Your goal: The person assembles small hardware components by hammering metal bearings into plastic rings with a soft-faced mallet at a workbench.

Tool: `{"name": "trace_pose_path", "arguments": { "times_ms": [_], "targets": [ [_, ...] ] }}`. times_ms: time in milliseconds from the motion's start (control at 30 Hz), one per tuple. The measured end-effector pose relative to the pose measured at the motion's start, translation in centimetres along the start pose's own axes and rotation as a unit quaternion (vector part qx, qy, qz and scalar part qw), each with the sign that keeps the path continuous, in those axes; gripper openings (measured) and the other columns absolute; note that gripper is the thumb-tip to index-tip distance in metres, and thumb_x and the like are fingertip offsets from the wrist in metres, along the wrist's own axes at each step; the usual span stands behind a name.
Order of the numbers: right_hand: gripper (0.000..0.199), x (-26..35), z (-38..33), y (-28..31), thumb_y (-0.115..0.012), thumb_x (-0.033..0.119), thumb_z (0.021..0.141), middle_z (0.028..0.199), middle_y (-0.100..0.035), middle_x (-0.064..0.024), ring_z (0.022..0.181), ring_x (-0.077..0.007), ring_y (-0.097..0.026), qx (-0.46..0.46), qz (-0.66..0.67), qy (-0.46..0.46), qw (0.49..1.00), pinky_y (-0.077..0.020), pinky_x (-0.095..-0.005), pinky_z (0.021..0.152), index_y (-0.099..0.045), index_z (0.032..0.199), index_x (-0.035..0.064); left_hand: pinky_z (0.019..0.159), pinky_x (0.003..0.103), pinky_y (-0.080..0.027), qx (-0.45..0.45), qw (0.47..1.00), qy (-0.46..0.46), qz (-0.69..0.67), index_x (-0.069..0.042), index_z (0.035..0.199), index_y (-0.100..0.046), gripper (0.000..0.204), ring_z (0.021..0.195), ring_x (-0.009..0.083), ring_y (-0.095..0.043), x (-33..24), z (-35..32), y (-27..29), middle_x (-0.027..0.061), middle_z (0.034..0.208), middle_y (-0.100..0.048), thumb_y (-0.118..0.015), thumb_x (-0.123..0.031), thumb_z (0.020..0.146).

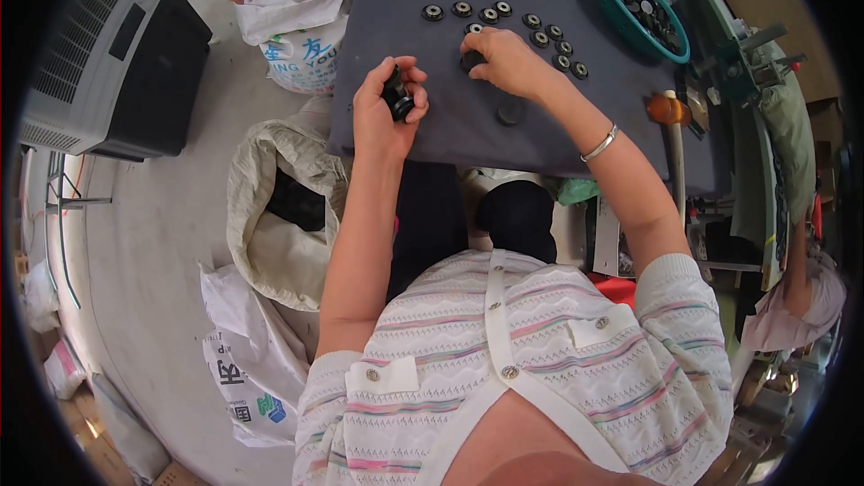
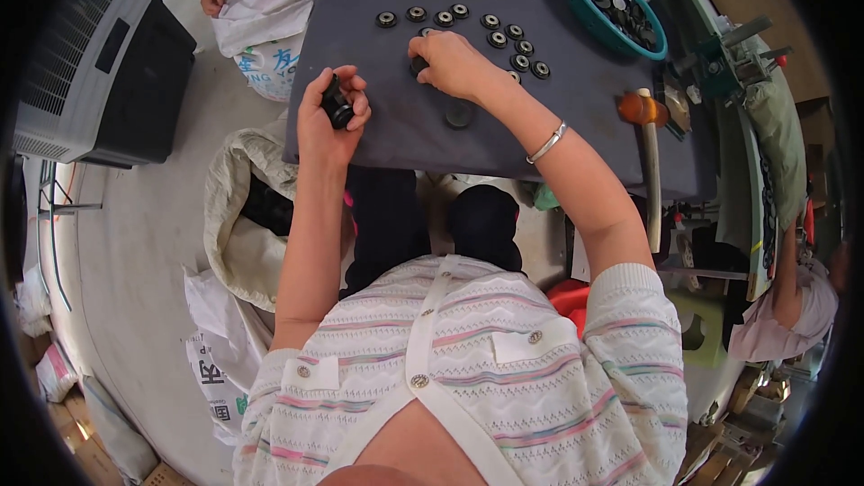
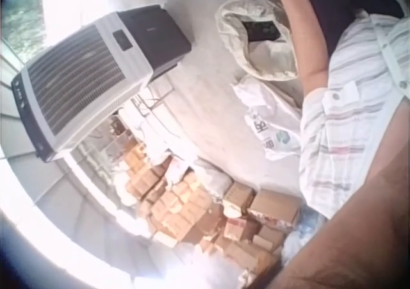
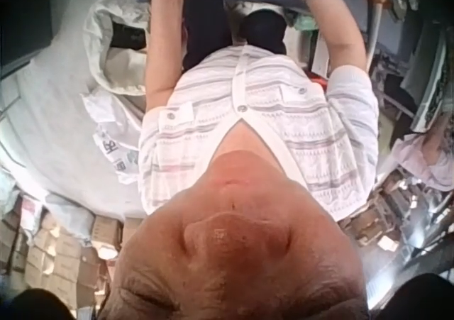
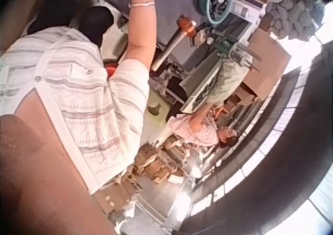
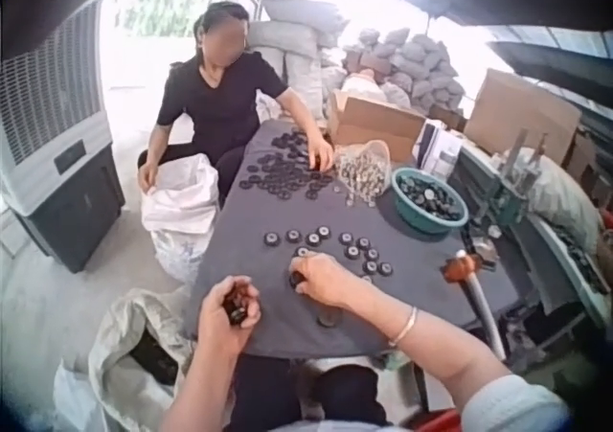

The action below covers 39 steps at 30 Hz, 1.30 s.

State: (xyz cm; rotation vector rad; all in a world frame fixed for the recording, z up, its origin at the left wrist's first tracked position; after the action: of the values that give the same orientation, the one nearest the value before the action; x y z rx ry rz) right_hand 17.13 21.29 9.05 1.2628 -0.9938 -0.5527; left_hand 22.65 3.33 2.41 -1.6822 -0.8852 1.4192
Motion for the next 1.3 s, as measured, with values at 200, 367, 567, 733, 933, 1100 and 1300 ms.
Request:
{"name": "trace_pose_path", "arguments": {
  "times_ms": [200,367,567,733,933,1100,1300],
  "targets": [
    [0.032,-0.8,1.0,-0.5,-0.073,0.009,0.071,0.094,-0.064,-0.0180,0.096,-0.0342,-0.060,-0.009,-0.027,0.050,0.998,-0.0482,-0.0398,0.084,-0.061,0.099,-0.0012,0.041,0.025,-0.033,0.013,1.000,0.002,-0.003,0.004,0.096,-0.059,0.031,0.055,0.0196,-0.051,0.0,0.3,0.3,0.0148,0.080,-0.059,-0.049,-0.025,0.092],
    [0.032,-0.7,1.1,-0.6,-0.074,0.012,0.070,0.092,-0.064,-0.0182,0.094,-0.0344,-0.061,-0.003,-0.016,0.044,0.999,-0.0488,-0.0407,0.082,-0.061,0.096,-0.0007,0.040,0.025,-0.032,0.014,1.000,0.000,-0.014,0.003,0.096,-0.059,0.033,0.055,0.0202,-0.051,-0.3,0.2,-0.2,0.0141,0.077,-0.058,-0.047,-0.028,0.094],
    [0.031,1.5,-0.8,-1.3,-0.074,0.018,0.072,0.093,-0.062,-0.0177,0.092,-0.0355,-0.061,-0.002,-0.029,0.054,0.998,-0.0489,-0.0429,0.079,-0.061,0.094,0.0000,0.038,0.026,-0.030,-0.037,0.999,0.029,0.003,0.002,0.089,-0.055,0.040,0.050,0.0206,-0.051,-0.2,0.2,-0.6,0.0119,0.070,-0.054,-0.045,-0.036,0.097],
    [0.032,5.3,-1.4,1.4,-0.069,0.021,0.078,0.098,-0.059,-0.0147,0.089,-0.0331,-0.061,-0.081,-0.062,0.071,0.992,-0.0495,-0.0413,0.077,-0.060,0.102,0.0025,0.037,0.024,-0.029,-0.031,0.997,0.067,0.017,-0.001,0.083,-0.051,0.041,0.050,0.0207,-0.051,-0.6,0.1,-0.6,0.0110,0.068,-0.052,-0.046,-0.039,0.097],
    [0.018,7.1,1.3,0.0,-0.061,0.009,0.083,0.093,-0.057,-0.0103,0.076,-0.0245,-0.063,-0.108,0.157,0.251,0.949,-0.0521,-0.0335,0.067,-0.060,0.100,0.0027,0.034,0.025,-0.027,-0.020,0.992,0.099,0.080,-0.003,0.078,-0.047,0.048,0.044,0.0208,-0.048,-0.8,0.5,-0.5,0.0109,0.063,-0.049,-0.040,-0.046,0.097],
    [0.010,7.1,2.6,0.0,-0.058,0.007,0.084,0.082,-0.059,-0.0077,0.060,-0.0173,-0.062,-0.085,0.259,0.216,0.938,-0.0517,-0.0295,0.060,-0.061,0.091,0.0007,0.033,0.025,-0.026,0.017,0.987,0.125,0.095,-0.004,0.071,-0.045,0.059,0.042,0.0214,-0.046,-1.1,0.2,-1.6,0.0126,0.062,-0.048,-0.028,-0.055,0.097],
    [0.014,3.4,6.3,-0.8,-0.063,0.013,0.086,0.061,-0.058,-0.0027,0.053,-0.0097,-0.055,0.002,0.271,-0.067,0.960,-0.0440,-0.0229,0.044,-0.062,0.084,-0.0006,0.034,0.026,-0.026,-0.009,0.994,0.104,0.031,-0.004,0.072,-0.048,0.061,0.044,0.0214,-0.046,-1.3,0.4,-0.7,0.0131,0.063,-0.049,-0.027,-0.056,0.097]
  ]
}}
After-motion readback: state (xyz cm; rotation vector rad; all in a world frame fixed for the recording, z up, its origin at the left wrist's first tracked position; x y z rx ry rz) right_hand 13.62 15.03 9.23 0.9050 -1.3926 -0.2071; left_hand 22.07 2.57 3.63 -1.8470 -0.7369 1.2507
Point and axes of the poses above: each hand's wrist, its own z-axis towards the middle knuckle, its own y-axis out of the back of the hand, x = y × z, the point moved 2 cm from there along z, towards the middle knuckle
